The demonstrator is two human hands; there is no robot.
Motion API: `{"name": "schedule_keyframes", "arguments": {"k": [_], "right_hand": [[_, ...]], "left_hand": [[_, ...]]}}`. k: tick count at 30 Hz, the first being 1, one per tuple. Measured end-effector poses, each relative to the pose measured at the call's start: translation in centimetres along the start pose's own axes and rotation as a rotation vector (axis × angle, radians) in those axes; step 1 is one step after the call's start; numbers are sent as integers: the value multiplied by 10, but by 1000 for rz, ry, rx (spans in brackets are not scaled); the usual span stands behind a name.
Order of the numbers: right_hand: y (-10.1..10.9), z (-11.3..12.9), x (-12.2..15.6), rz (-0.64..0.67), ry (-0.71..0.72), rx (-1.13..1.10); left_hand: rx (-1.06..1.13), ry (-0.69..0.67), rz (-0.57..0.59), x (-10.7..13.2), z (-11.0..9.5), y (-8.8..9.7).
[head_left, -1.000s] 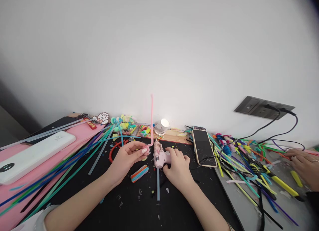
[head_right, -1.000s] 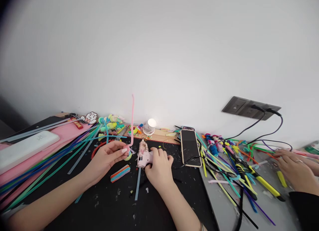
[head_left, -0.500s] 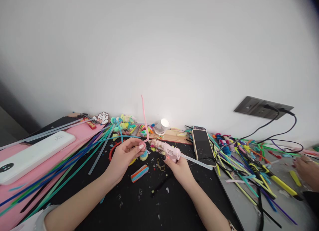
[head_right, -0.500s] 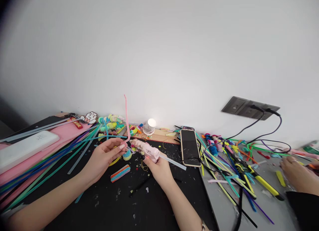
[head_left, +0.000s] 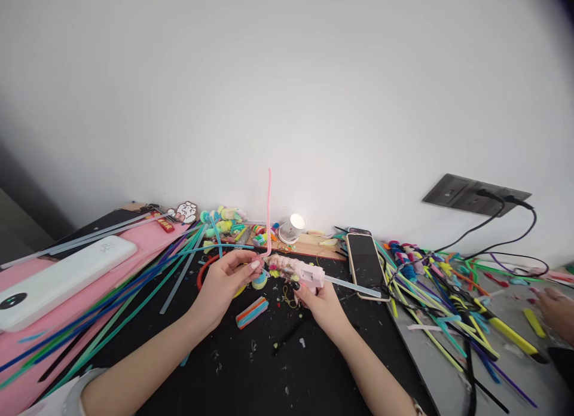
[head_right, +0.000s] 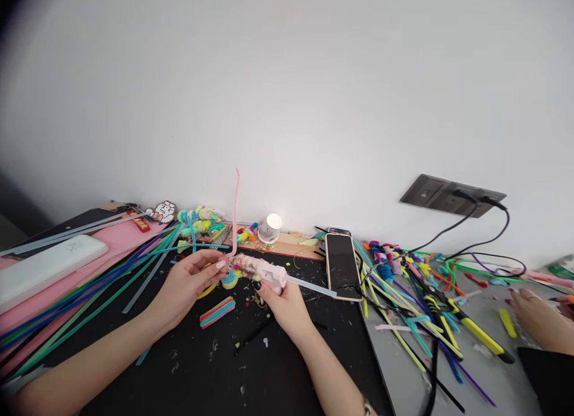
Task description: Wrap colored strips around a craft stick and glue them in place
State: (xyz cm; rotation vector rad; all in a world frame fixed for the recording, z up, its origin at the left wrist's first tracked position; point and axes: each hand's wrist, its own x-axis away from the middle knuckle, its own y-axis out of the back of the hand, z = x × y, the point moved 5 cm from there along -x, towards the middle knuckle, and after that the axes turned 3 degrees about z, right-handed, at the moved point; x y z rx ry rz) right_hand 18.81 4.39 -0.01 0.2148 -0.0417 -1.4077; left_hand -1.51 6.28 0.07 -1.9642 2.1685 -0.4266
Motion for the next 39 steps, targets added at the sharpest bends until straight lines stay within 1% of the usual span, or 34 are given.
{"name": "schedule_keyframes", "arguments": {"k": [5, 13, 24, 30, 36, 39], "right_hand": [[0, 2, 0, -12, 19, 14], [-1, -2, -1, -12, -7, -3], [1, -4, -1, -40, -1, -11], [0, -3, 0, -34, 5, -5], [1, -4, 0, -45, 1, 9], [0, -2, 0, -33, 0, -2]], "left_hand": [[3, 5, -4, 1, 0, 0], [-5, -5, 1, 1, 0, -1], [-6, -12, -35, 0, -3, 0], [-34, -26, -69, 2, -7, 3], [-124, -55, -104, 1, -9, 4], [-135, -52, -110, 1, -9, 5]]}}
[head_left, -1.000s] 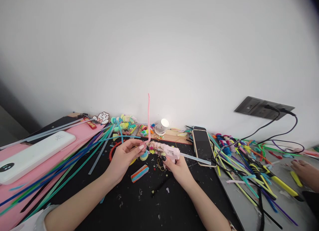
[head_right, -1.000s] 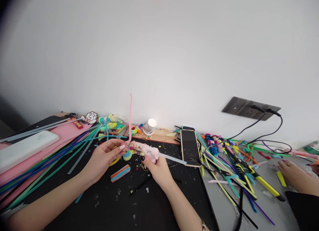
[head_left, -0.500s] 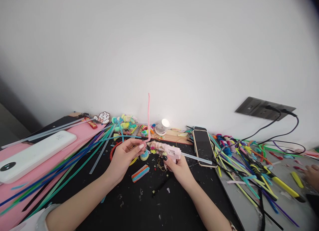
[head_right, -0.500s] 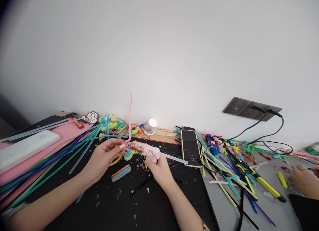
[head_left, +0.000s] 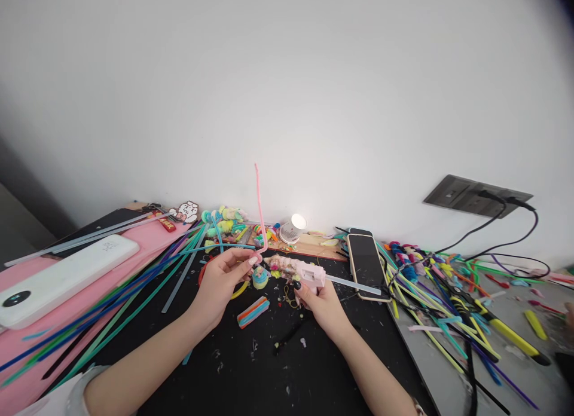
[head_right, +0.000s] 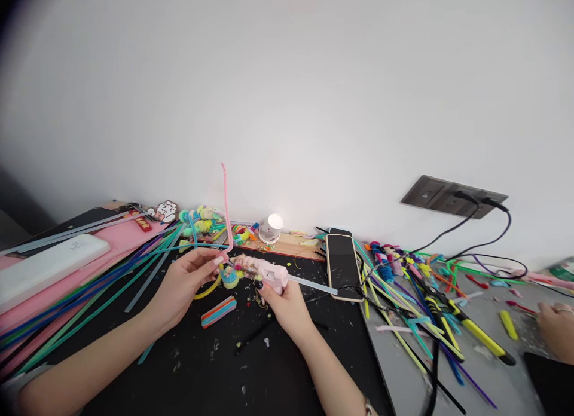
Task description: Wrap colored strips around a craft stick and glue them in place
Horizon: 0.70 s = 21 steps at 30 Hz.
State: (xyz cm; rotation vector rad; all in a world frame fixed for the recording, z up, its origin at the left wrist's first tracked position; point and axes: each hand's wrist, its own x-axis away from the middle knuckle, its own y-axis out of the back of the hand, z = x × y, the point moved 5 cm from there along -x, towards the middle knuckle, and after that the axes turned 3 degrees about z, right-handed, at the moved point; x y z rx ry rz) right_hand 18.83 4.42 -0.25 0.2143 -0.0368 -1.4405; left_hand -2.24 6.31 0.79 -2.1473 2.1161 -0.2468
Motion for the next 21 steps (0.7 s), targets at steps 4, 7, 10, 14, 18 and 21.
{"name": "schedule_keyframes", "arguments": {"k": [4, 7, 10, 14, 18, 21], "right_hand": [[-2, 3, 0, 32, 3, -3], [-3, 3, 0, 57, -7, -5], [-2, 0, 0, 44, -9, -3], [1, -5, 0, 10, -12, -6], [1, -10, -1, 22, -18, -30], [1, -10, -2, 26, -18, -41]], "left_hand": [[12, -1, 5, 0, 1, 1], [15, 0, 8, 0, 2, 2], [19, 6, 12, -1, 3, 2], [18, 18, 19, -2, 4, 1], [17, 38, 31, -1, 5, -1], [12, 43, 39, 0, 4, -2]]}}
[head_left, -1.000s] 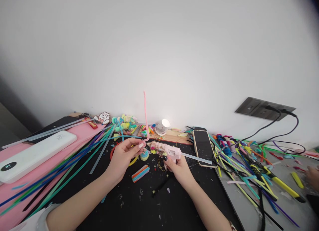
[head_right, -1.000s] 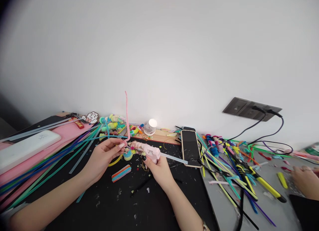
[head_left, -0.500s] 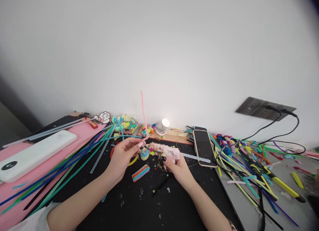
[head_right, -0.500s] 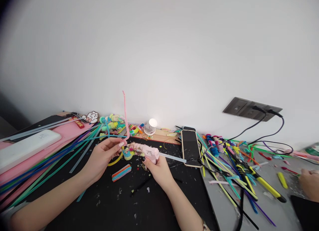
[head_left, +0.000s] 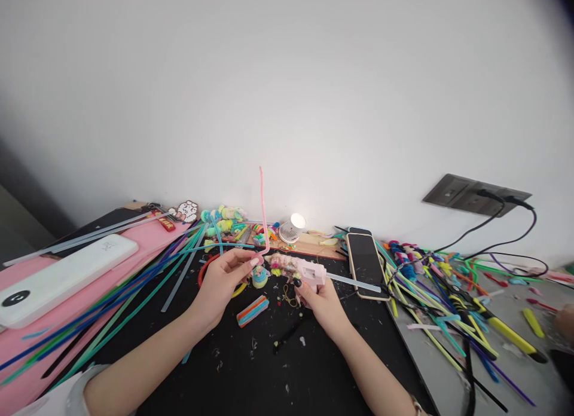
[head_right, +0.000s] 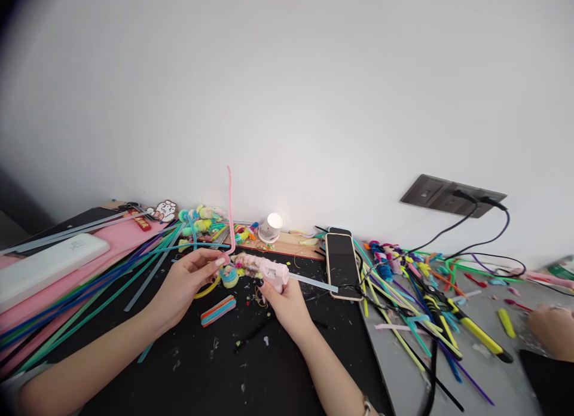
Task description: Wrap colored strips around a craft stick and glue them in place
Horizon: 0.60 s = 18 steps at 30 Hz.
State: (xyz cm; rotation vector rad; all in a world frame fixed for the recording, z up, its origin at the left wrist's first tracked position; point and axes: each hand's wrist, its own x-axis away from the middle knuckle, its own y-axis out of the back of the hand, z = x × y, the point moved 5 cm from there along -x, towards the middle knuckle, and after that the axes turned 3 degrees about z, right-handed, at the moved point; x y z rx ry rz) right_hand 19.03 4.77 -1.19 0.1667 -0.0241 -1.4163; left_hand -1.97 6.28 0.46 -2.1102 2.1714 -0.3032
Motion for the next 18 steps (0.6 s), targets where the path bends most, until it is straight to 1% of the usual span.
{"name": "schedule_keyframes", "arguments": {"k": [18], "right_hand": [[-1, 2, 0, 7, 25, -13]], "left_hand": [[-5, -11, 14, -1, 1, 0]]}}
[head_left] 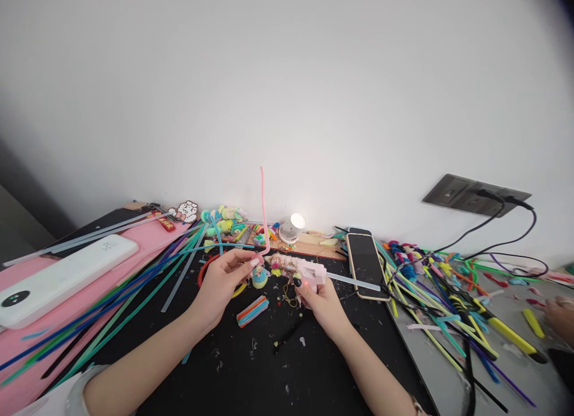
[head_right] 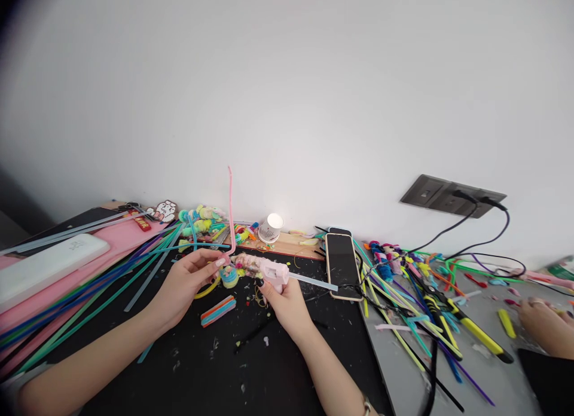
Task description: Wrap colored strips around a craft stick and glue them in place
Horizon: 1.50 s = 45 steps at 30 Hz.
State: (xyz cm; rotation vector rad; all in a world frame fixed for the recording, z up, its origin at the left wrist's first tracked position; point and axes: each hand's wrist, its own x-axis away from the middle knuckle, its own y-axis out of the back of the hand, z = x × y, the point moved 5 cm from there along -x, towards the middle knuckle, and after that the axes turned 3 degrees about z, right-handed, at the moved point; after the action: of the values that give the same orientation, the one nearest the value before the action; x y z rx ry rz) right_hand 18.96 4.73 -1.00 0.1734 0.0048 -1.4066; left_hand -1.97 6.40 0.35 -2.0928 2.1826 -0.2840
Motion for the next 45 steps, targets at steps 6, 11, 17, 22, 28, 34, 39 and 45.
{"name": "schedule_keyframes", "arguments": {"k": [6, 11, 17, 22, 28, 34, 39, 45], "right_hand": [[1, -1, 0, 3, 6, 14], [0, 2, 1, 8, 11, 23], [-2, 5, 1, 13, -12, 50], [-2, 7, 2, 33, -9, 68], [-1, 12, 4, -11, 18, 264], [8, 28, 8, -191, 63, 731], [8, 26, 8, -213, -45, 1028], [6, 27, 10, -264, 0, 1068]], "left_hand": [[17, 3, -24, 2, 1, 3], [26, -5, -29, 1, 1, 3], [40, -6, -31, -1, 2, 3], [45, -9, -36, 0, 2, 2], [21, -20, -54, 1, -1, 3], [-2, -43, -38, 1, -3, 2], [10, -33, 23, 2, 0, -2], [-39, -6, 97, 5, -2, -10]]}}
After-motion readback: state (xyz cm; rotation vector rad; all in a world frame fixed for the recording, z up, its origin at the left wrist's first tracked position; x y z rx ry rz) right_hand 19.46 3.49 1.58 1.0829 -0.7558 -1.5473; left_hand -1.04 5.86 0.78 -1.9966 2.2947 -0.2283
